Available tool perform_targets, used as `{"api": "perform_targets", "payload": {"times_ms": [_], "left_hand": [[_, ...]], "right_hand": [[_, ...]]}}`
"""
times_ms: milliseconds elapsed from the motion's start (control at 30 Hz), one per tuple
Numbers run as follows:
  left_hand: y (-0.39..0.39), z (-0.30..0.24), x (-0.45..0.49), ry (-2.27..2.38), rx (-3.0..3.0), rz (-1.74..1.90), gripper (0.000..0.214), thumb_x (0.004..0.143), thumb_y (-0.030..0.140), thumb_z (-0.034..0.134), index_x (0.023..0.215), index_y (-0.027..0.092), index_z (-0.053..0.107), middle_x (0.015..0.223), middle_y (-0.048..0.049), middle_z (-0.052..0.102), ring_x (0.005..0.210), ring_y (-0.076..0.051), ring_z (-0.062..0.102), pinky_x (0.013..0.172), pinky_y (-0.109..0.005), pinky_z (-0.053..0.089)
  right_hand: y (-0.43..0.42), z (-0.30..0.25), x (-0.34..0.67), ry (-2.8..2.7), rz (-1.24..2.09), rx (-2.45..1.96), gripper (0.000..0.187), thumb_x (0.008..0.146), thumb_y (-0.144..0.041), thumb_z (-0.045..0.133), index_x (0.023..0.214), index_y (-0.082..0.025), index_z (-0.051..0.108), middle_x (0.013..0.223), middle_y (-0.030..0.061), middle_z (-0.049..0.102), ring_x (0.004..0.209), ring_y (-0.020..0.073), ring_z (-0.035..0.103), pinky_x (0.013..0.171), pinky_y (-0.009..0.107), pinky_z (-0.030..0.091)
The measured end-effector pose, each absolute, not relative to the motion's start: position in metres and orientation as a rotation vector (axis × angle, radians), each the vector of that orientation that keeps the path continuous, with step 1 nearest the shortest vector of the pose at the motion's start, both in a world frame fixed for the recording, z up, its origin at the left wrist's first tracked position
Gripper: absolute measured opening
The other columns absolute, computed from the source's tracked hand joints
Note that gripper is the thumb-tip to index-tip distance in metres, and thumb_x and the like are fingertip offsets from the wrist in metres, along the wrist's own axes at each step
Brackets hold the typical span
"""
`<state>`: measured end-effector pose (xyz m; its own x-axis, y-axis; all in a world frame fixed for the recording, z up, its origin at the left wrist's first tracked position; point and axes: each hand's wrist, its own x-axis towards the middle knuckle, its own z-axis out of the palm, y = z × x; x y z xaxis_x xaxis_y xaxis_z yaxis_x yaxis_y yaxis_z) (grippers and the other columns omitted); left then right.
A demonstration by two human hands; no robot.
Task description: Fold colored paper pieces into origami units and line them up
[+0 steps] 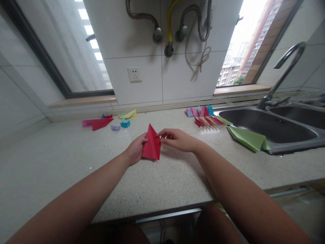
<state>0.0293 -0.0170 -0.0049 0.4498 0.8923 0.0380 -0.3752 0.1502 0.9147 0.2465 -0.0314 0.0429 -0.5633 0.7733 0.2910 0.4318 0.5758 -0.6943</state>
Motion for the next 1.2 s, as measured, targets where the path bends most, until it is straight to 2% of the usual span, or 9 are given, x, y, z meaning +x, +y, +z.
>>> {"api": "perform_targets", "payload": {"times_ms": [533,667,833,967,1067,1200], "left_hand": [[-0.019,-0.002,0.028,0.643,1.044,0.975,0.036,0.077,0.020,0.055,0.112,0.020,0.062,0.094,-0.0081,0.068,0.077,-0.021,0.064,0.068,-0.034,0.054],[-0.019,0.001,0.026,0.636,1.099,0.927,0.038,0.084,0.025,0.053,0.121,0.018,0.059,0.091,-0.0097,0.070,0.070,-0.019,0.065,0.062,-0.030,0.052],[-0.018,0.000,0.025,0.663,1.136,0.930,0.034,0.089,0.034,0.054,0.119,0.018,0.058,0.089,-0.0097,0.071,0.067,-0.018,0.065,0.056,-0.026,0.050],[-0.018,-0.002,0.027,0.652,1.155,0.931,0.036,0.089,0.034,0.056,0.120,0.017,0.058,0.087,-0.0093,0.071,0.069,-0.018,0.066,0.059,-0.026,0.050],[-0.020,-0.001,0.028,0.622,1.178,0.905,0.035,0.089,0.035,0.056,0.120,0.017,0.058,0.089,-0.0094,0.071,0.070,-0.018,0.066,0.064,-0.027,0.049],[-0.026,0.002,0.032,0.596,1.235,0.841,0.032,0.091,0.042,0.055,0.110,0.017,0.059,0.086,-0.0082,0.070,0.068,-0.018,0.065,0.063,-0.028,0.048]], "right_hand": [[-0.033,0.045,0.246,-2.205,0.750,-0.935,0.029,0.091,-0.029,0.057,0.117,-0.022,0.065,0.095,0.0044,0.067,0.080,0.0140,0.059,0.075,0.029,0.047],[-0.034,0.045,0.246,-2.195,0.749,-0.944,0.031,0.091,-0.027,0.056,0.120,-0.022,0.064,0.095,0.0044,0.066,0.079,0.0133,0.058,0.074,0.029,0.046],[-0.032,0.043,0.245,-2.200,0.743,-0.952,0.032,0.091,-0.028,0.056,0.121,-0.021,0.062,0.095,0.0042,0.065,0.079,0.0134,0.058,0.074,0.029,0.045],[-0.031,0.040,0.242,-2.181,0.763,-0.938,0.030,0.091,-0.029,0.056,0.119,-0.021,0.059,0.093,0.0037,0.064,0.080,0.0140,0.058,0.074,0.029,0.045],[-0.029,0.036,0.239,-2.106,0.762,-0.986,0.026,0.090,-0.034,0.058,0.111,-0.020,0.055,0.091,0.0026,0.062,0.075,0.0138,0.056,0.070,0.029,0.044],[-0.024,0.029,0.234,-1.954,0.749,-1.066,0.036,0.087,-0.044,0.062,0.109,-0.019,0.048,0.091,0.0014,0.060,0.071,0.0130,0.053,0.068,0.029,0.043]]}}
